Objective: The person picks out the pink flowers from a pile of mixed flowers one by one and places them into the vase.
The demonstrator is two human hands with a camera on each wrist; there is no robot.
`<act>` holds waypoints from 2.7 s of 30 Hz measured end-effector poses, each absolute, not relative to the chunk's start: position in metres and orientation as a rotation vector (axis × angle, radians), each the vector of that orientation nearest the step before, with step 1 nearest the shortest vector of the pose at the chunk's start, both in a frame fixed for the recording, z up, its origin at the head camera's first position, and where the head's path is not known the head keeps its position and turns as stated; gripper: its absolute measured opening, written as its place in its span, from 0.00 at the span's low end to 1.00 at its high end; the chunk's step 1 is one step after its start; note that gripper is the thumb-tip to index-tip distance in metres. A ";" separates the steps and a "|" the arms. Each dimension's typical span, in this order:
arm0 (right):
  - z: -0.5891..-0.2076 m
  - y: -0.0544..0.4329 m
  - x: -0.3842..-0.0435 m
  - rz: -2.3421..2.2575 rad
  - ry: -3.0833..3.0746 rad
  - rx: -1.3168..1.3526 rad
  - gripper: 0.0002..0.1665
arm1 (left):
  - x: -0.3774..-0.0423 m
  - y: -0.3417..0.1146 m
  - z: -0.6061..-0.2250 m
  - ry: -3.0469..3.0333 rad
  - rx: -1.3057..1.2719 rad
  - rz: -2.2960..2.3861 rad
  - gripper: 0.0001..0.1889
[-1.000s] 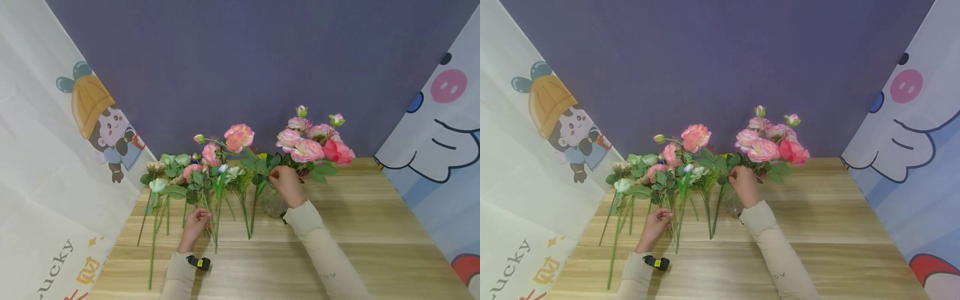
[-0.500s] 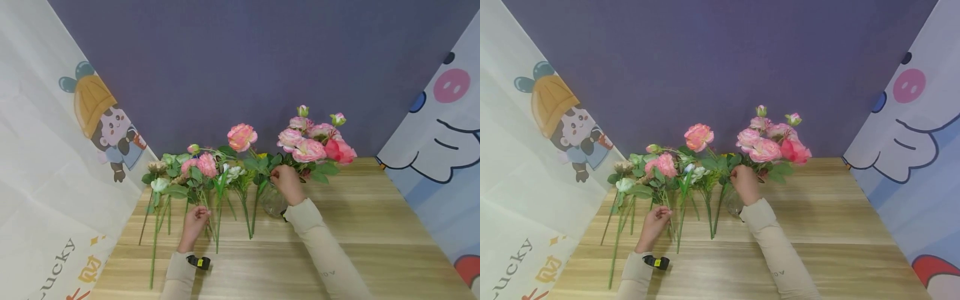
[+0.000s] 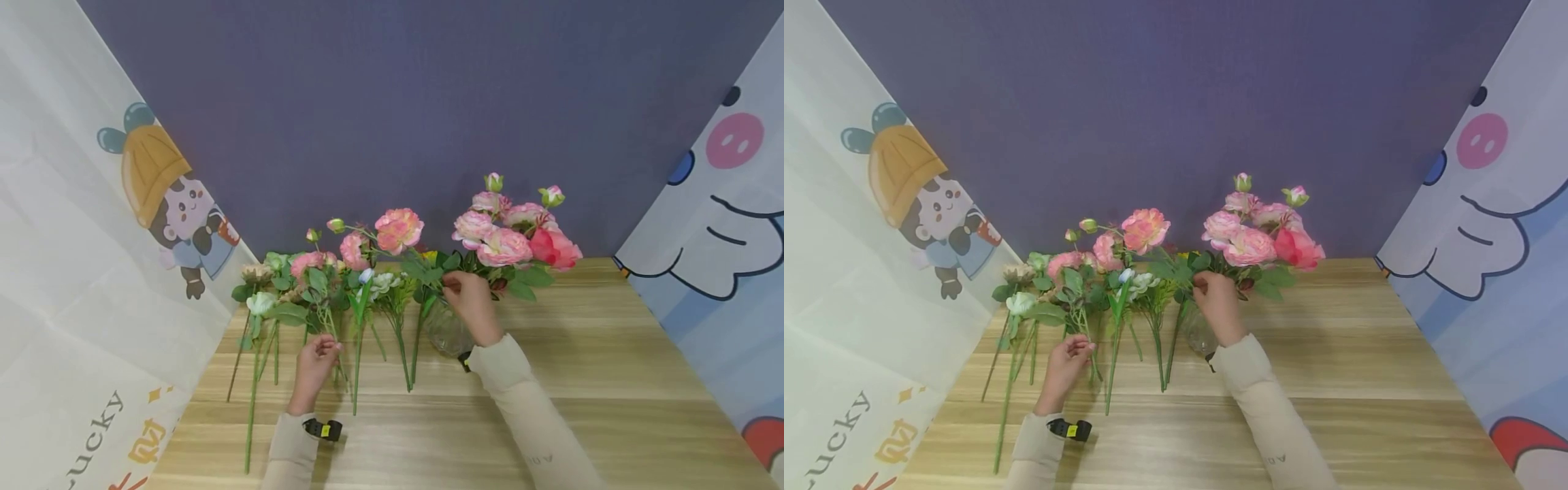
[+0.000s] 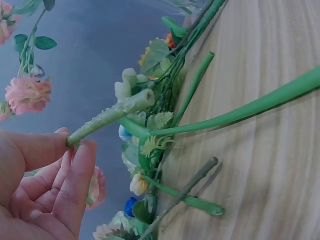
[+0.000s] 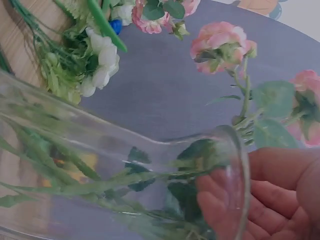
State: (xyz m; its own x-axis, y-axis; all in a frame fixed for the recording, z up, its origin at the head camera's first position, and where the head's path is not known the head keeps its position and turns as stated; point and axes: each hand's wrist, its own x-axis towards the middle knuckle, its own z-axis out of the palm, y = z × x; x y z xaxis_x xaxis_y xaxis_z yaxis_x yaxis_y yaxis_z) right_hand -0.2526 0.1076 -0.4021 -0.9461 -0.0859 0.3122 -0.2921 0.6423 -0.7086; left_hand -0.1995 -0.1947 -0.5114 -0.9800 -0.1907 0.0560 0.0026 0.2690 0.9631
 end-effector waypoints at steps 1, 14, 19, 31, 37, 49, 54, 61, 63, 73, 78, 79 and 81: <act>-0.402 0.108 -0.251 1.202 -2.598 0.305 0.12 | -0.197 -0.193 -0.507 -2.372 0.168 -1.793 0.13; -0.403 0.111 -0.233 1.387 -2.389 0.341 0.13 | -0.197 -0.193 -0.504 -2.370 0.143 -1.741 0.12; -0.407 0.115 -0.225 1.583 -2.234 0.336 0.13 | -0.198 -0.194 -0.507 -2.380 0.119 -1.691 0.13; -0.397 0.123 -0.190 1.853 -2.171 0.224 0.12 | -0.191 -0.192 -0.491 -2.380 0.064 -1.553 0.10; -0.398 0.125 -0.179 1.836 -2.246 0.148 0.12 | -0.190 -0.191 -0.489 -2.342 0.045 -1.513 0.09; -0.446 0.134 -0.192 1.847 -2.219 0.149 0.12 | -0.187 -0.186 -0.476 -2.259 0.022 -1.431 0.10; -0.450 0.133 -0.191 1.869 -2.186 0.163 0.11 | -0.186 -0.185 -0.472 -2.210 0.010 -1.440 0.10; -0.450 0.134 -0.189 1.870 -2.218 0.136 0.11 | -0.185 -0.183 -0.467 -2.160 -0.028 -1.413 0.10; -0.449 0.134 -0.188 1.874 -2.234 0.122 0.12 | -0.184 -0.181 -0.465 -2.150 -0.046 -1.403 0.09; -0.440 0.126 -0.181 1.888 -2.258 0.138 0.11 | -0.181 -0.166 -0.457 -2.095 -0.138 -1.381 0.07; -0.449 0.121 -0.184 1.921 -2.248 0.159 0.11 | -0.172 -0.153 -0.441 -2.103 -0.184 -1.335 0.06; -0.451 0.120 -0.184 1.924 -2.245 0.172 0.11 | -0.170 -0.150 -0.437 -2.105 -0.199 -1.322 0.06; -0.453 0.117 -0.184 1.941 -2.230 0.210 0.12 | -0.164 -0.143 -0.427 -2.111 -0.223 -1.297 0.06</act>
State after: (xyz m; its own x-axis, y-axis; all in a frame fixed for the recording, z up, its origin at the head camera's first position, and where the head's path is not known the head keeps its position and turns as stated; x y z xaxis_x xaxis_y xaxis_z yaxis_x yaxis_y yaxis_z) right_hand -0.1844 0.1169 -0.4533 -0.9743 0.0096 0.2249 -0.2214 0.1390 -0.9652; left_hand -0.1635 -0.1433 -0.4271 -0.7790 -0.1811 0.6003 0.4537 0.4980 0.7390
